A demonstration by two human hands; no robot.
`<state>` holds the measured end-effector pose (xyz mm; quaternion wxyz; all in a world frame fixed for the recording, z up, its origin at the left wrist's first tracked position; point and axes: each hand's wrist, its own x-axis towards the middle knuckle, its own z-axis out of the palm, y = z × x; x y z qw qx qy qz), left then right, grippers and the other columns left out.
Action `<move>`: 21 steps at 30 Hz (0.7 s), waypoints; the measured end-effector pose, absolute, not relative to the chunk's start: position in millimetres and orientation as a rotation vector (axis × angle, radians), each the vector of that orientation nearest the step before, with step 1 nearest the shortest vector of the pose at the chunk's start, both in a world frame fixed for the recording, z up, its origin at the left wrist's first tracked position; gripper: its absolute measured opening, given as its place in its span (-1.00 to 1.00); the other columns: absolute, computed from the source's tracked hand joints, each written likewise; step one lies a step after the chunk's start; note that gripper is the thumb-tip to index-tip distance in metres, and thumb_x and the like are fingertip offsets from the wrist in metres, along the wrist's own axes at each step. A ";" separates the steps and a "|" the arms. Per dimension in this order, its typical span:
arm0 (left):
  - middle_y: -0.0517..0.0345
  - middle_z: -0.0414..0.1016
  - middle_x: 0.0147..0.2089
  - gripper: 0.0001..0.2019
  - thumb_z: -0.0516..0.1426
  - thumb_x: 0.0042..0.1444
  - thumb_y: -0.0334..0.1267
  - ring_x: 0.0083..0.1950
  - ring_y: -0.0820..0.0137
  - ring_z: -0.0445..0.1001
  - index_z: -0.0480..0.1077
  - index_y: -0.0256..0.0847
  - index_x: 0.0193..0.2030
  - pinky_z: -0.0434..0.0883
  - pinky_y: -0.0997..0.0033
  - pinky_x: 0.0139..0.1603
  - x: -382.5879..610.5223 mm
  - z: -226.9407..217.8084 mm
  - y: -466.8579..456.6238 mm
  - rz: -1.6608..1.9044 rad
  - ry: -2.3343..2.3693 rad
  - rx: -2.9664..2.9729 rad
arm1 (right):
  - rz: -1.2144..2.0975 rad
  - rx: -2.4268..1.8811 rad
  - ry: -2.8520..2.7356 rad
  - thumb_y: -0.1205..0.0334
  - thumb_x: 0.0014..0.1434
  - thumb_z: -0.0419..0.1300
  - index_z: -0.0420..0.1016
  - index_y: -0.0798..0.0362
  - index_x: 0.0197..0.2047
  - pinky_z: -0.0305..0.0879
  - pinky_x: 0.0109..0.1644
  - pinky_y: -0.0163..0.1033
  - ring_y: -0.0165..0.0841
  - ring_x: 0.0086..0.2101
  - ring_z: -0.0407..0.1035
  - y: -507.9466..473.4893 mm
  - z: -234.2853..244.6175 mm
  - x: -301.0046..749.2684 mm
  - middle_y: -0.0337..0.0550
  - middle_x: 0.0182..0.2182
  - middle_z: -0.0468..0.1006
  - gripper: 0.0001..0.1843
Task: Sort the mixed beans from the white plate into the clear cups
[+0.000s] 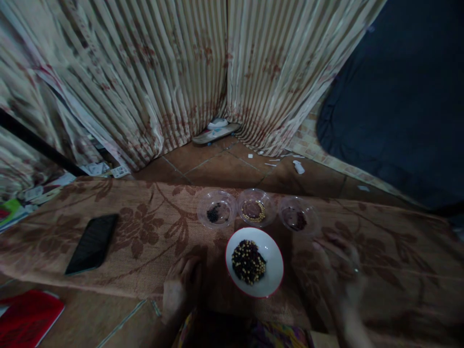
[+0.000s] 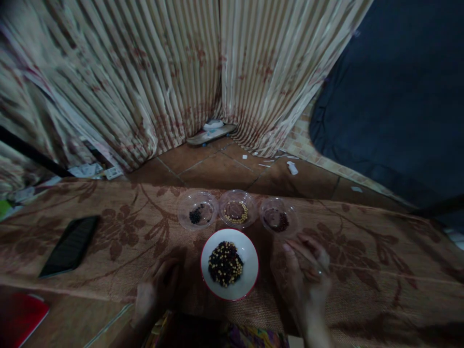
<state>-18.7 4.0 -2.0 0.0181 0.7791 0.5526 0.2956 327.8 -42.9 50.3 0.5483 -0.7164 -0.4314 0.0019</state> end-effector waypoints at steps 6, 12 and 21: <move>0.09 0.60 -0.22 -0.80 0.04 0.33 -0.21 -0.26 0.31 0.55 0.50 -0.11 -0.15 0.47 0.33 -0.20 -19.9 -7.9 3.1 0.920 1.721 2.416 | 0.272 -1.717 -1.266 0.00 0.19 0.29 0.69 -0.10 -0.22 0.35 0.09 0.08 -0.10 0.07 0.35 -60.4 30.6 280.4 -0.05 0.08 0.49 -0.79; 0.09 0.60 -0.22 -0.79 0.04 0.32 -0.23 -0.25 0.33 0.57 0.51 -0.11 -0.16 0.49 0.35 -0.18 -18.2 1.4 3.0 0.878 1.699 2.411 | 0.219 -1.706 -1.352 0.02 0.22 0.28 0.70 -0.14 -0.21 0.37 0.05 0.06 -0.13 0.04 0.34 -59.0 20.5 279.9 -0.07 0.06 0.50 -0.81; 0.08 0.61 -0.23 -0.77 0.01 0.35 -0.23 -0.26 0.33 0.57 0.51 -0.13 -0.17 0.49 0.35 -0.22 -16.3 7.7 3.4 0.848 1.709 2.424 | 0.123 -1.662 -1.413 0.07 0.23 0.28 0.69 -0.15 -0.22 0.35 0.00 -0.01 -0.17 -0.01 0.35 -55.7 20.3 280.0 -0.10 0.01 0.51 -0.85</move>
